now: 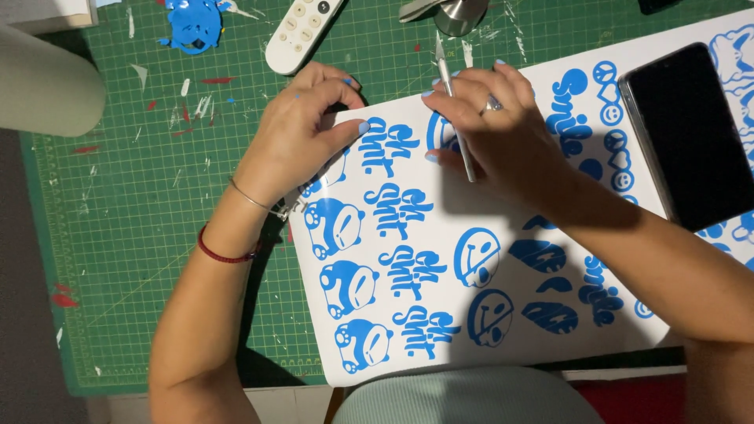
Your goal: The person uses a craft knife to remove excess vinyl from a sheet of blue printed decals, carefully lifting small pieces and sticking them to their hand and workspace.
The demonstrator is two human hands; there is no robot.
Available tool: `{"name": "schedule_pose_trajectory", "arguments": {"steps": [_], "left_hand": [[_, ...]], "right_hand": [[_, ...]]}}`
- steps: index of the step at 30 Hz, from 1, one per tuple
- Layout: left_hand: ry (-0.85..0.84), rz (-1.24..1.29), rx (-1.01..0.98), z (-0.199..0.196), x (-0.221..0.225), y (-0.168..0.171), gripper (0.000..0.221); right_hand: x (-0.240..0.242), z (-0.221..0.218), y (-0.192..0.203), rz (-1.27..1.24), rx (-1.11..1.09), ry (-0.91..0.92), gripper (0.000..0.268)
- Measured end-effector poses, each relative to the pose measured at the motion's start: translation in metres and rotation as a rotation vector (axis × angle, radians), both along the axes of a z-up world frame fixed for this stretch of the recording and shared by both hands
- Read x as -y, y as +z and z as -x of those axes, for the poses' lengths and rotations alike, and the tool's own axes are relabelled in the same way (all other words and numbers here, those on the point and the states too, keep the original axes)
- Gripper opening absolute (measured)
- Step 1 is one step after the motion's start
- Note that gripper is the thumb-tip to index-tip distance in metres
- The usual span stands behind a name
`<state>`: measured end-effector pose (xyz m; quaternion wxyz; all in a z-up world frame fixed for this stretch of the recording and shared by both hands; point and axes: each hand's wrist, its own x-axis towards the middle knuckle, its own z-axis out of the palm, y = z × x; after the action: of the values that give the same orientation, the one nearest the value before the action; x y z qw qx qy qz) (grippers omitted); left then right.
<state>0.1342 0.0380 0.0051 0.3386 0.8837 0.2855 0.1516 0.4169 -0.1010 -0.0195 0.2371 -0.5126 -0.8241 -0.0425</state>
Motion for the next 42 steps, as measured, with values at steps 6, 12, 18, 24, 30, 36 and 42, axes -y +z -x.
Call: {"name": "schedule_pose_trajectory", "arguments": {"steps": [6,12,18,24,30,36,42], "left_hand": [[0.031,-0.016,-0.067,-0.007,0.007,0.010,0.017],[-0.034,-0.106,-0.076,-0.020,0.003,-0.001,0.028],[-0.122,-0.097,-0.121,-0.031,-0.003,-0.003,0.025],[-0.039,0.005,-0.007,-0.031,0.005,-0.001,0.017],[-0.008,-0.063,0.053,-0.031,0.007,-0.007,0.008],[-0.016,-0.031,0.054,-0.032,0.006,-0.003,0.011],[0.005,-0.028,0.070,-0.033,0.009,0.000,0.007]], "right_hand": [[0.012,0.001,0.000,-0.048,-0.077,0.096,0.023],[0.012,0.000,-0.008,-0.002,-0.116,0.215,0.028],[0.014,-0.003,-0.009,-0.144,-0.061,0.328,0.014],[0.014,-0.004,-0.016,-0.014,-0.118,0.296,0.016],[0.004,0.000,0.018,0.376,-0.776,0.131,0.042],[0.003,-0.003,0.020,0.430,-0.784,0.183,0.020],[0.006,-0.003,0.018,0.406,-0.629,0.128,0.014]]}}
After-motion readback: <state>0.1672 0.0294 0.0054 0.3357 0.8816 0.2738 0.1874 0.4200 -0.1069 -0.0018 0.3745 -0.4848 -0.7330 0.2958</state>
